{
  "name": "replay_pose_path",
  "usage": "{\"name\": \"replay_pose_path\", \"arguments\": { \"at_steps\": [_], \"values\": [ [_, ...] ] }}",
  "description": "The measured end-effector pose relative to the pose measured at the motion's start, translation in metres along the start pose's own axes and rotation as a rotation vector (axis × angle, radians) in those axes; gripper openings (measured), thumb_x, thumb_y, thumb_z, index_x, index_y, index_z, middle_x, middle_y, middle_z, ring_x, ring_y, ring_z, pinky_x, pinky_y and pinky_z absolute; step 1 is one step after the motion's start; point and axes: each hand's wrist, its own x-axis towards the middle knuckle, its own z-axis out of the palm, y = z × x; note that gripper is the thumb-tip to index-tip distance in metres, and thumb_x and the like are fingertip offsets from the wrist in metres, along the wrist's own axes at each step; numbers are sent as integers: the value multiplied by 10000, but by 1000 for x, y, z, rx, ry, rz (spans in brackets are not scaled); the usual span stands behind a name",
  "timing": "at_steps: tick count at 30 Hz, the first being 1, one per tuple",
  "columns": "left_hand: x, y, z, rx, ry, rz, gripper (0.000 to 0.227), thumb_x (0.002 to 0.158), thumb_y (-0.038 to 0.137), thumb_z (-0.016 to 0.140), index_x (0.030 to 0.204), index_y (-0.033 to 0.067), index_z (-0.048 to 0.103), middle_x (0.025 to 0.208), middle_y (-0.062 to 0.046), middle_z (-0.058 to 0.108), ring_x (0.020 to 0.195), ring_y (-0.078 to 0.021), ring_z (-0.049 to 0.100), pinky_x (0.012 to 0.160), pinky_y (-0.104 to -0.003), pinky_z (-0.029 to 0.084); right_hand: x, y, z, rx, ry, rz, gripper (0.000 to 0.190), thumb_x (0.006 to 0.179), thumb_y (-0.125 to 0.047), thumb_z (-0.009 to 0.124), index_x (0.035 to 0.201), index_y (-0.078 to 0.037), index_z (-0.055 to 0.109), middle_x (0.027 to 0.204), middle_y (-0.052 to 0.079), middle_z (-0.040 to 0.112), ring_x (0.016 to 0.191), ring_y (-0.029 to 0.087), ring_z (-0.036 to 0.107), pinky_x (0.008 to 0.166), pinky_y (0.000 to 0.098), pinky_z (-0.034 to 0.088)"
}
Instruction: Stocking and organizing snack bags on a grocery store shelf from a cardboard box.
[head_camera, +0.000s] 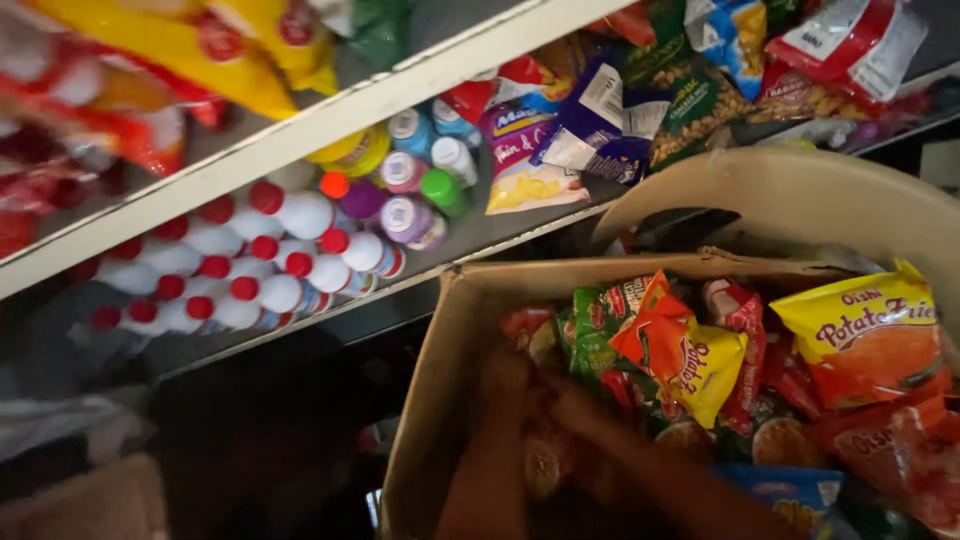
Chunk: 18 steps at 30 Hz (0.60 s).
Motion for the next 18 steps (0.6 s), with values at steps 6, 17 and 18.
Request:
{"name": "replay_pose_path", "arguments": {
  "at_steps": [6,17,18],
  "values": [
    [-46,38,-22,-26,173,25,438,826,622,677,973,227,797,927,-174,746,885,-400,726,805,-541,576,38,126,15,-257,26,-294,260,879,-214,595,1025,-67,754,985,160,750,920,319,696,837,420,557],
    [-216,86,-118,-547,447,574,192,814,308,841,788,126,786,718,-117,756,614,-292,723,766,-445,585,-95,-157,-102,1281,20,438,380,959,-526,570,1044,-175,688,889,44,710,756,245,674,671,412,550],
    [-232,88,-122,-578,532,746,150,818,236,867,777,112,792,678,-110,754,572,-269,721,895,-436,584,-102,-171,-110,1306,107,378,346,972,-467,577,1117,-173,689,926,32,719,778,221,679,668,398,541]
  ]
}}
